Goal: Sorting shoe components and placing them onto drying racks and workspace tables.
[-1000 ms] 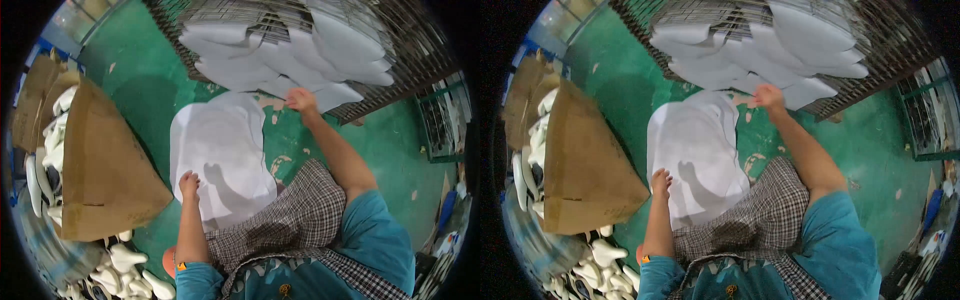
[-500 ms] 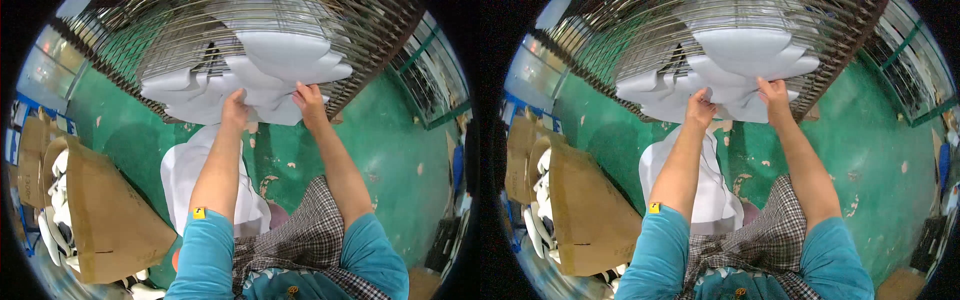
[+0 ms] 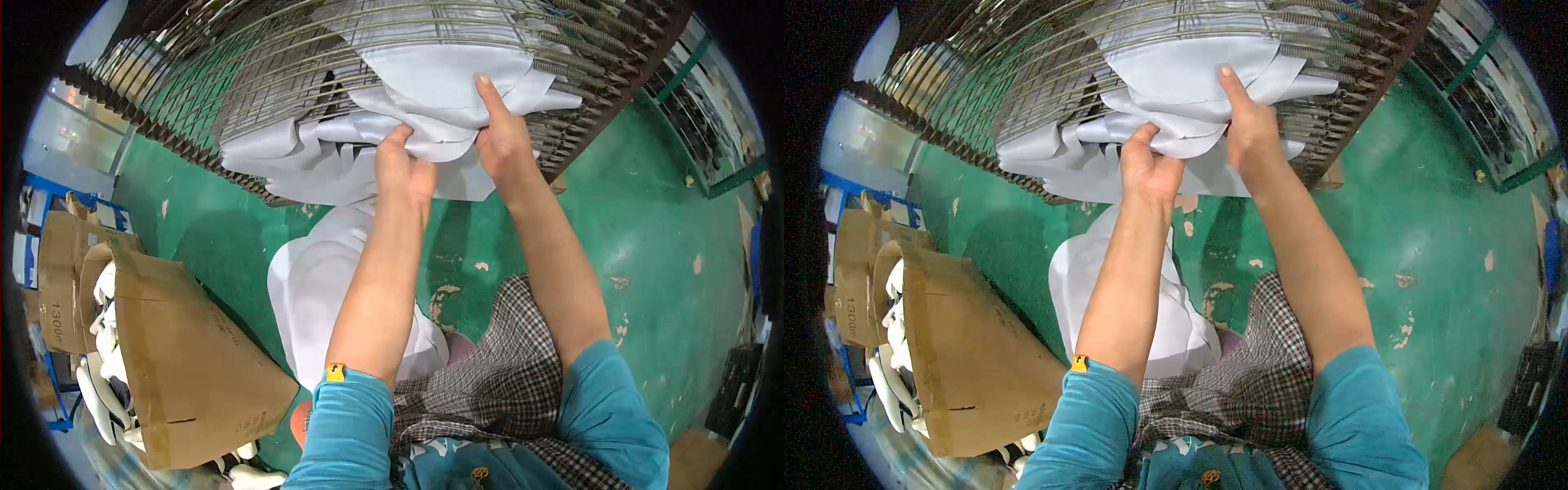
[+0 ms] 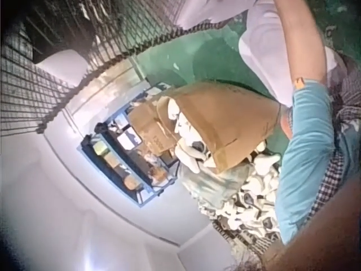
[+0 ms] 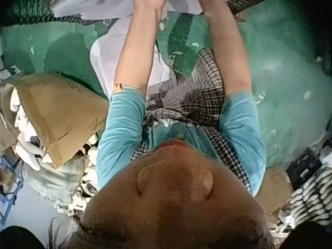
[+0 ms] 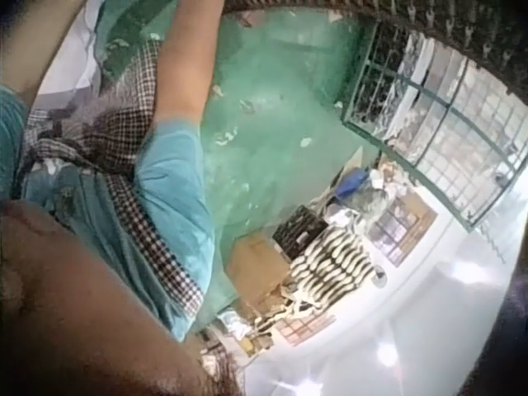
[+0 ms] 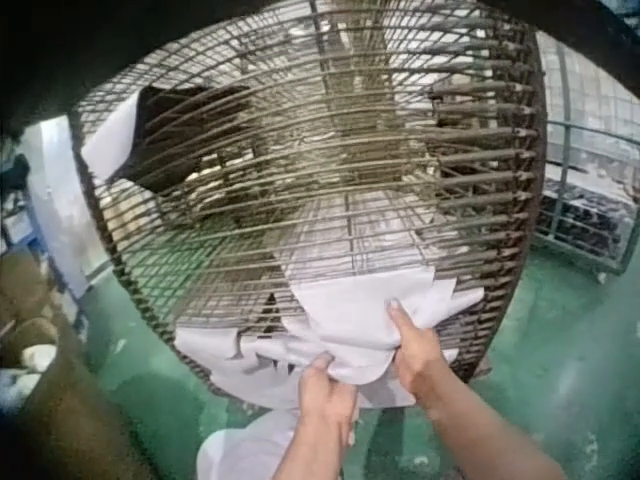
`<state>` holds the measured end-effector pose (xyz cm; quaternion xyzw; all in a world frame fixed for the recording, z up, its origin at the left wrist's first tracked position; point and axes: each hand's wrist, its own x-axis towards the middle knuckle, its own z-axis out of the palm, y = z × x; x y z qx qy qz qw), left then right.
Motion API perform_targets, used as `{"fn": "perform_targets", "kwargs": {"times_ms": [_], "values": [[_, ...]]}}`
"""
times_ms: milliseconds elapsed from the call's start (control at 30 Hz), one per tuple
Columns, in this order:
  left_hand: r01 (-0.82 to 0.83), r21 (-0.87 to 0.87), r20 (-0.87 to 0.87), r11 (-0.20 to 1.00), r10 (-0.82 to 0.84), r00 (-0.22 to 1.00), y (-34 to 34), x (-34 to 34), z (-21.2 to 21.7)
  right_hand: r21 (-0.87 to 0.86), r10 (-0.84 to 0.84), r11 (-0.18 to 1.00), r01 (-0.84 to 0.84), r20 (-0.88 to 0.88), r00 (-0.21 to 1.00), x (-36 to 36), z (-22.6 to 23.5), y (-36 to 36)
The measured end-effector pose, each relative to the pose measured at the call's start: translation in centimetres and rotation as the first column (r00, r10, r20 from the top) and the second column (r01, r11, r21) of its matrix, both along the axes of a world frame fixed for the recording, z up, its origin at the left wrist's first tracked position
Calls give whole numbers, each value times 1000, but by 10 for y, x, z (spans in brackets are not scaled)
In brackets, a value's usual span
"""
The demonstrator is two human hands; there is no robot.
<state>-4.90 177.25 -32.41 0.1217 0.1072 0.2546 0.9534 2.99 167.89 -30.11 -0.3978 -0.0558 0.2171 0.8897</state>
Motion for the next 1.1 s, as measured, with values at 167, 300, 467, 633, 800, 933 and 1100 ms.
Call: {"fn": "perform_targets", "kwargs": {"times_ms": [167, 300, 467, 633, 800, 933, 1100], "values": [[11, -94, 271, 996, 15, 962, -19, -14, 25, -58, -180, 982, 179, -17, 983, 4, -18, 5], [-73, 375, -131, 924, 131, 983, -21, -5, 49, -31, -190, 980, 196, 131, 973, -33, -7, -1], [-166, 342, -273, 925, 267, 924, -26, -15, 25, -208, -122, 963, 171, 231, 965, -82, -19, -14], [-147, 186, -181, 972, 181, 967, -55, -75, 20, -336, 543, 803, -492, 75, 836, -77, -62, -89], [-18, 115, -221, 993, 43, 974, -98, -140, 39, -158, 398, 892, -424, -174, 901, -89, -89, -109], [-42, 122, -284, 992, 75, 956, -97, -229, 30, -167, 432, 868, -468, -211, 877, -101, -109, -165], [-154, 189, -444, 970, 224, 868, -92, -359, 14, -165, 511, 814, -557, -252, 822, -110, -131, -156]]}}
